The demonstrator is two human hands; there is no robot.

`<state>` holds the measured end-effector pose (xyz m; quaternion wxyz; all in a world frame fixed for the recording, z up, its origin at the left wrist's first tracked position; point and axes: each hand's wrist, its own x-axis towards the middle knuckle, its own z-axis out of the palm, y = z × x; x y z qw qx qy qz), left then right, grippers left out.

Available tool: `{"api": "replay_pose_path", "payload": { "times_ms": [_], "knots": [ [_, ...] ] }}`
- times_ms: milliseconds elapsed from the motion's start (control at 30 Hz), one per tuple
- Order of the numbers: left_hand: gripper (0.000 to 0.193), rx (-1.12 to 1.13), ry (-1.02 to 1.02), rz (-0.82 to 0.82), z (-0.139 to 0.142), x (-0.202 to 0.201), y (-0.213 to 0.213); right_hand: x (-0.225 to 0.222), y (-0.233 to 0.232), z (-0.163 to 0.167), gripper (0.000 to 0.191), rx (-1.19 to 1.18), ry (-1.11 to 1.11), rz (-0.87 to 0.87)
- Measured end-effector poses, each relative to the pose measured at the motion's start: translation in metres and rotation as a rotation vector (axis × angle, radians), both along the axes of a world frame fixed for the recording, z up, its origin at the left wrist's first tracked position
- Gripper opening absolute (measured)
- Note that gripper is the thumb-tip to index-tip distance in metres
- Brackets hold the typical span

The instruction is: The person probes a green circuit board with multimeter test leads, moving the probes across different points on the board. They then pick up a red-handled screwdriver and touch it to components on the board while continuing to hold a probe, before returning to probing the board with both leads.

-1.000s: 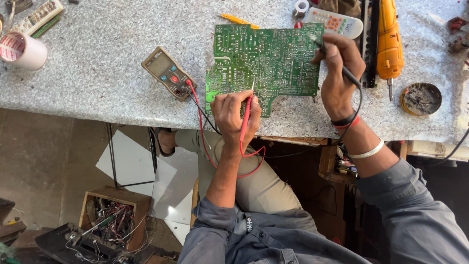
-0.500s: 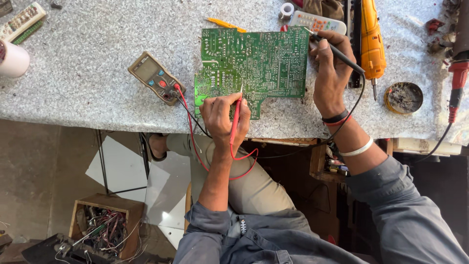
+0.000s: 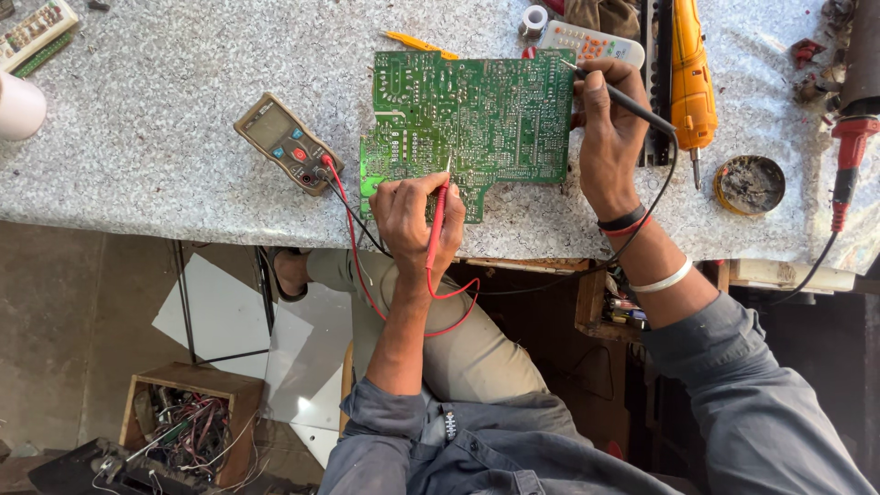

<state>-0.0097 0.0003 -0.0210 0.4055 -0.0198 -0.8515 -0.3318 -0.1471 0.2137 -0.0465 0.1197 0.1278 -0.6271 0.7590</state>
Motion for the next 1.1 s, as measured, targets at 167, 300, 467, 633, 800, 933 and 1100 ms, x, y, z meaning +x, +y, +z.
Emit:
{"api": "replay_pose_path", "payload": {
  "times_ms": [167, 300, 467, 633, 800, 933, 1100],
  "knots": [
    [0.018, -0.012, -0.004, 0.005, 0.0, 0.001, 0.0, 0.003, -0.001, 0.006, 0.03, 0.103, 0.093, -0.028],
    [0.018, -0.011, -0.003, 0.005, 0.0, 0.001, 0.0, 0.005, 0.0, 0.014, 0.038, 0.246, 0.115, -0.025],
    [0.019, -0.007, -0.007, 0.001, 0.0, 0.002, 0.0, 0.009, -0.001, 0.019, 0.043, 0.355, 0.091, 0.0],
    [0.02, -0.007, -0.006, 0.003, 0.002, 0.002, 0.001, 0.01, -0.002, 0.021, 0.044, 0.339, 0.089, -0.023],
    [0.02, -0.007, -0.006, 0.008, 0.003, 0.002, 0.002, 0.008, -0.004, 0.018, 0.039, 0.364, 0.087, -0.059],
    [0.02, -0.013, -0.009, 0.01, 0.003, 0.002, 0.002, 0.008, -0.004, 0.017, 0.042, 0.35, 0.088, -0.044],
    [0.02, -0.009, -0.009, 0.014, 0.003, 0.002, 0.002, 0.011, -0.004, 0.021, 0.048, 0.343, 0.082, -0.021]
  ]
}}
